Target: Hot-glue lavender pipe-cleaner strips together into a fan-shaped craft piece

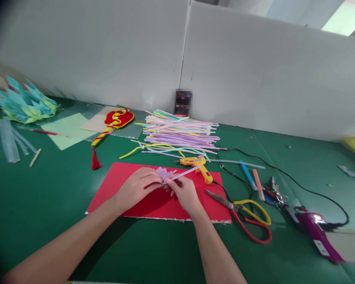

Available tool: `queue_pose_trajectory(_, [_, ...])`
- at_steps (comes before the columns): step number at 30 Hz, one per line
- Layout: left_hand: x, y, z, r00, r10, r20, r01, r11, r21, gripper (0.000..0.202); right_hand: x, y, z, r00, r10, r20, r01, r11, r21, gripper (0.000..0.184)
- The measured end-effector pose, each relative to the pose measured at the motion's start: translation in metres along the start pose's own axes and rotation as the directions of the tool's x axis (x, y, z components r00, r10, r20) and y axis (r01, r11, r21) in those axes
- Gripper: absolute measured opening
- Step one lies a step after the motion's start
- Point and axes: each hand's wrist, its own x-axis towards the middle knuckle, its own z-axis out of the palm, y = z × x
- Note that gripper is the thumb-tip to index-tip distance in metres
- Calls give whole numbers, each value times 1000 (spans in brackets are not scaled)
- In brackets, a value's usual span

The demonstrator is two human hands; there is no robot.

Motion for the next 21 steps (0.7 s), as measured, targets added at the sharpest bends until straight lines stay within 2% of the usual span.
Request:
queue_pose_trajectory(7, [-1, 1, -2, 997, 75, 24, -74, 996, -47, 14, -2, -5, -2, 994, -4, 113, 9, 999, -45, 27])
queue_pose_trajectory(12, [-3, -2, -2, 996, 82, 45, -79, 994, -69, 15, -3, -3, -3, 993, -15, 120, 24, 997, -69, 27])
queue_pose_trajectory(16, [-3, -1, -3, 991, 107, 85, -104, 994, -32, 20, -2, -1, -1, 996, -50, 75, 52, 998, -26, 21])
queue_pose_trajectory(19, [-3, 1, -2, 983, 135, 121, -139, 990, 24, 22, -1, 1, 1, 998, -60, 22, 59, 997, 39, 24])
queue_pose_trajectory(21, [-3, 2, 0, 984, 116, 132, -123, 991, 46, 23, 0, 2, 1, 999, -47, -3, 47, 997, 68, 26])
